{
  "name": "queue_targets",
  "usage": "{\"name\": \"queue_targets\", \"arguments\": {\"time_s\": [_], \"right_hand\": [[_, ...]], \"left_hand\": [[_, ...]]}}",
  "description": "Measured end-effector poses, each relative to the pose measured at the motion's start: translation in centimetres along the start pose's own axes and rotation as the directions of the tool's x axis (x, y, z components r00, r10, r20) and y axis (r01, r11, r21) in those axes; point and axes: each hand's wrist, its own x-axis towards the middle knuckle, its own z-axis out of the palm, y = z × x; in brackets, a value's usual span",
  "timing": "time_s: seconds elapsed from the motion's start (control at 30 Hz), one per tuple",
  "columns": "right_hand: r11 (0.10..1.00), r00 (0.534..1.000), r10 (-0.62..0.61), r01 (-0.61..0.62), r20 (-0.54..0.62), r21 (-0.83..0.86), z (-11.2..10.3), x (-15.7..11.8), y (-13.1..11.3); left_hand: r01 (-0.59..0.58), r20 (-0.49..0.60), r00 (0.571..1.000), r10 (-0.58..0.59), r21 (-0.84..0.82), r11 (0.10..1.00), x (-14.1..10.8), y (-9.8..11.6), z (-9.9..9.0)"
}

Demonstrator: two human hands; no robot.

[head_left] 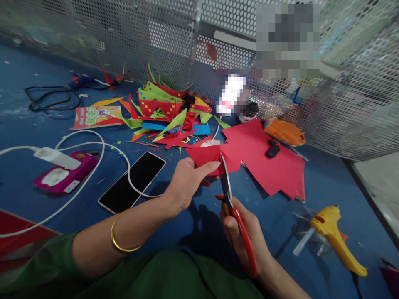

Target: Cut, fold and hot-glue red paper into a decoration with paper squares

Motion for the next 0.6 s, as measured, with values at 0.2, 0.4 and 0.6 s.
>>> {"name": "queue_targets", "arguments": {"time_s": [0.2,0.4,0.6], "right_hand": [[1.000,1.000,0.013,-0.013,0.027,-0.003,0.12,-0.06,-0.22],[0.996,0.997,-0.073,0.074,0.026,-0.055,-0.04,-0.39,-0.70],[0.992,0.993,-0.110,0.113,0.044,-0.061,-0.04,-0.50,-0.70]], "left_hand": [[-0.059,-0.089,0.995,0.052,-0.083,0.995,0.32,-0.28,-0.06],[-0.052,-0.084,0.995,0.045,-0.079,0.996,0.28,-0.34,0.06],[-0.050,-0.061,0.997,0.049,-0.024,0.998,0.12,-0.56,0.08]]}}
